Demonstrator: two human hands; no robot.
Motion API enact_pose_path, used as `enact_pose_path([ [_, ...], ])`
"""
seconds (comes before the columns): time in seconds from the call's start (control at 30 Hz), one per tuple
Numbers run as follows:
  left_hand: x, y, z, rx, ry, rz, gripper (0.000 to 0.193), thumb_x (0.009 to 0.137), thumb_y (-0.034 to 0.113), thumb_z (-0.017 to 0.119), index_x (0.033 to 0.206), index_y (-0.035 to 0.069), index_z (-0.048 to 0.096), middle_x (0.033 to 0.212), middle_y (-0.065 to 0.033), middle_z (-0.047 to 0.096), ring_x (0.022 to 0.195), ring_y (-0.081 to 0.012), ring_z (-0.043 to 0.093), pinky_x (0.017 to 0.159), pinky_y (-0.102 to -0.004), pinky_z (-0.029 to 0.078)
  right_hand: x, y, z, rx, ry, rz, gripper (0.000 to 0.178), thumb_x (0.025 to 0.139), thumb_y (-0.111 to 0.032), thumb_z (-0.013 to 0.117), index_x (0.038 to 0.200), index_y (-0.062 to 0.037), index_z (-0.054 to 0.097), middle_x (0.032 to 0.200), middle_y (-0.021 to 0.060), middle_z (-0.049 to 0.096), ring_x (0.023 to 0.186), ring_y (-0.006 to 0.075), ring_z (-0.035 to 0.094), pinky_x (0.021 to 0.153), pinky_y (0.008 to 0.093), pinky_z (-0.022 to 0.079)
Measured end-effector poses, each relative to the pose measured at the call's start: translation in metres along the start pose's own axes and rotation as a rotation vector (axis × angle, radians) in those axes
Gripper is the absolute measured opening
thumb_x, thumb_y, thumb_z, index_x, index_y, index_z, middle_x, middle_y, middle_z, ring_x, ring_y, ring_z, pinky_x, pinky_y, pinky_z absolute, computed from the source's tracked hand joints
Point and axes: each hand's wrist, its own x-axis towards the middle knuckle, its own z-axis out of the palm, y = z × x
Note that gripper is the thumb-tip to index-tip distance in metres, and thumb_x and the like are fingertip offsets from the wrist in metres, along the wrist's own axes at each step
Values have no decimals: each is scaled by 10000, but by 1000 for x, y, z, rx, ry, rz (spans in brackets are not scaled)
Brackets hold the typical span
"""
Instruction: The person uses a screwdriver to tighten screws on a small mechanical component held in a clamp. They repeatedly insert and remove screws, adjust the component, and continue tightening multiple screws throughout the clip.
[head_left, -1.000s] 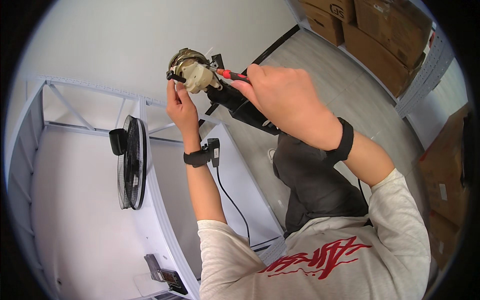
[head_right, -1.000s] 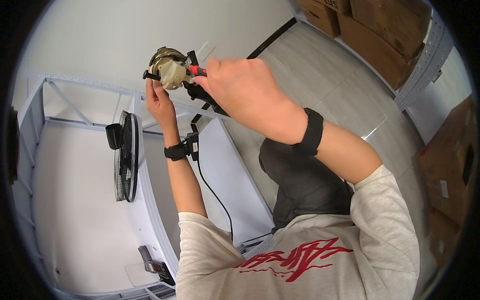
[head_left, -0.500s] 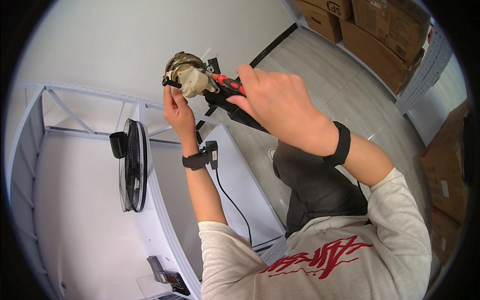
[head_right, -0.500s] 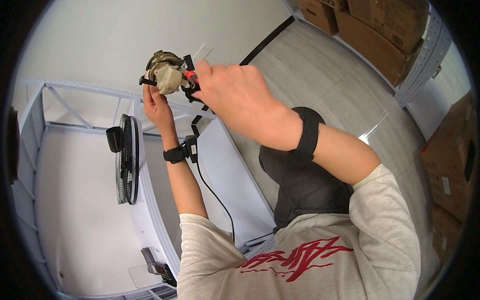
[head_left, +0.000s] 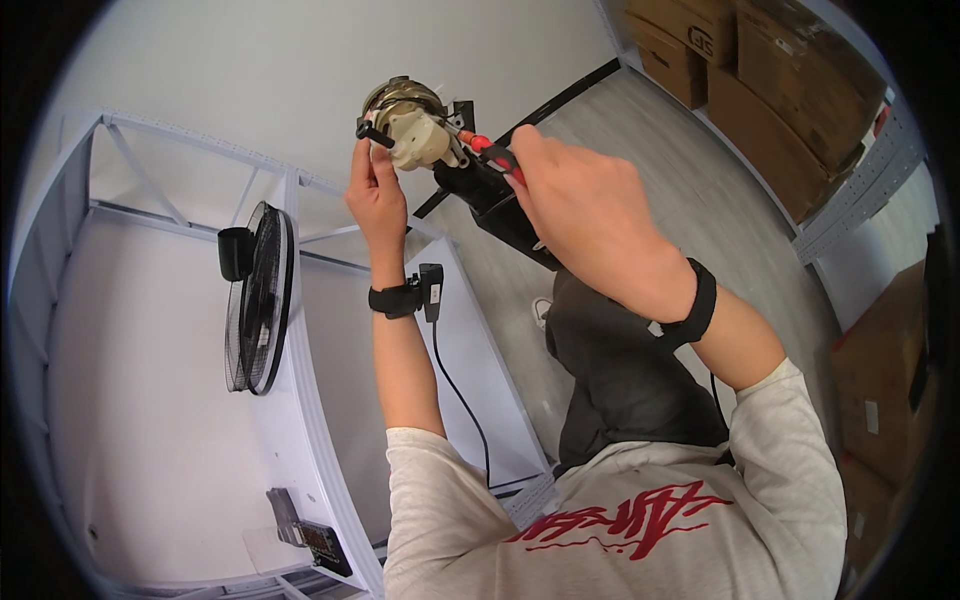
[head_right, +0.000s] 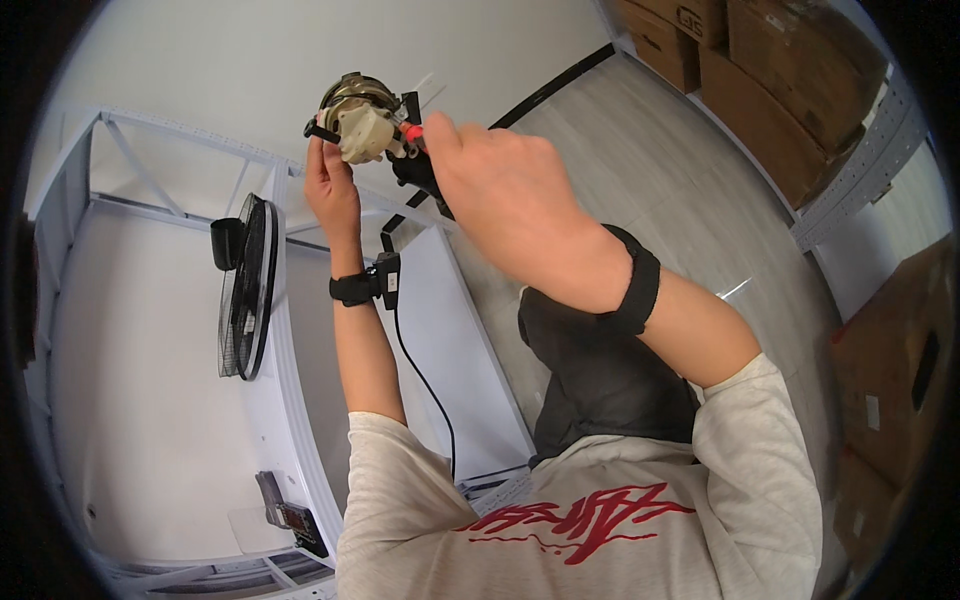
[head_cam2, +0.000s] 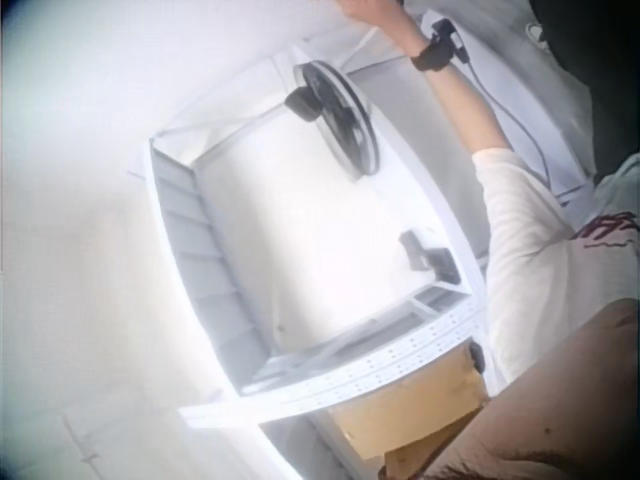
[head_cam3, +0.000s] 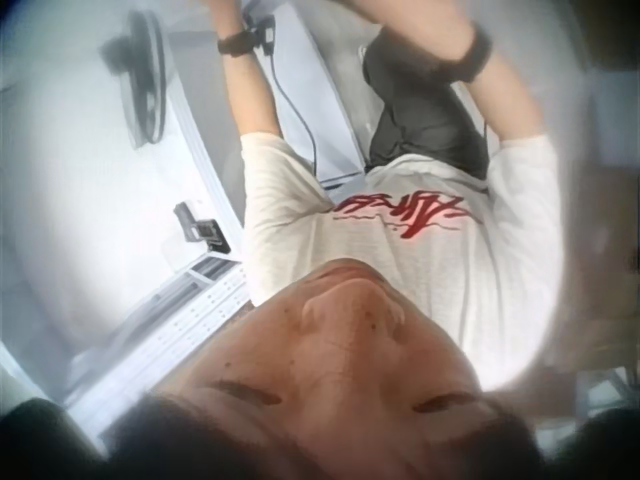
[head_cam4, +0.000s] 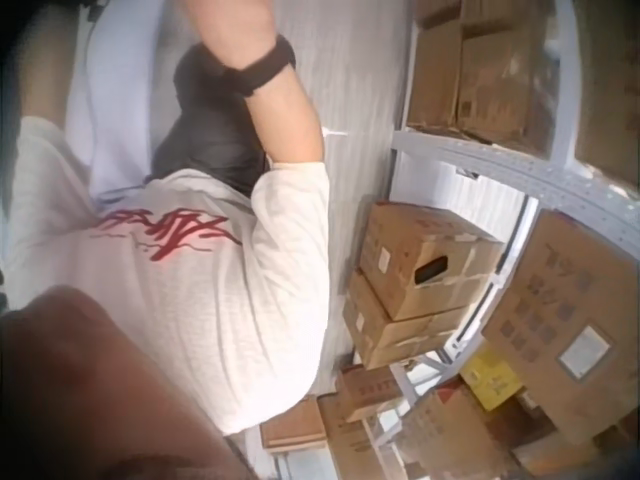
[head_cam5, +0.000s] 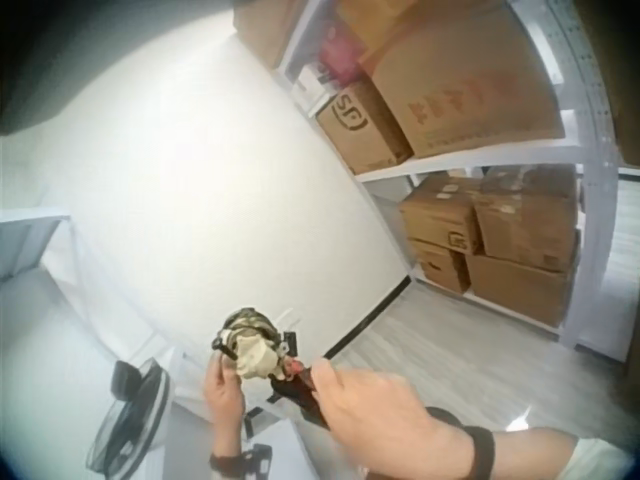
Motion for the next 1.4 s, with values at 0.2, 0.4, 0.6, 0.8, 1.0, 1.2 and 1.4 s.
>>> enact_pose_path([
  [0.2,-1,0,-2,16,-1,7,342,1028,245,583,1219,-39,607,745,15,537,672,-58,410,581,-222,369,0,-4,-1,-46,-95,98,268,901,-242,700,843,-32,544,650,101,610,573,280,635,477,373,480],
  [0.4,-1,4,-1,-16,-4,1,344,1028,243,584,1245,-23,612,789,17,577,701,-50,427,606,-210,390,0,-5,5,36,83,17,306,906,-282,710,797,-53,537,600,81,574,507,302,571,450,387,435],
  [0.6,-2,13,1,35,44,65,397,1005,282,623,1291,7,615,745,11,559,675,-52,418,586,-215,382,0,-10,-3,-41,-45,101,287,880,-238,725,869,-45,512,644,100,606,548,300,616,476,385,476],
  [0.8,-1,8,-5,169,7,130,565,868,367,780,1277,9,625,573,22,355,547,-73,320,509,-229,301,-1,-12,-7,59,-9,44,288,881,-254,732,926,-46,538,679,98,607,562,314,598,473,396,449],
  [1.0,0,11,-2,133,14,49,617,811,358,833,1268,1,623,559,28,325,528,-71,296,507,-220,285,-1,-10,-6,-88,-95,84,280,886,-222,717,875,-38,506,682,100,612,588,310,629,481,403,477],
  [1.2,-2,13,1,104,24,41,611,824,350,824,1271,-13,619,555,35,338,529,-64,305,513,-213,294,0,-9,-5,32,51,-5,328,882,-301,731,829,-52,524,676,91,604,585,296,628,474,384,471],
  [1.4,-2,15,-1,125,15,27,616,833,354,817,1279,-19,615,555,36,341,531,-61,312,518,-213,302,1,-10,-7,-80,-94,84,312,889,-265,719,864,-45,500,686,92,598,607,299,630,483,386,475],
])
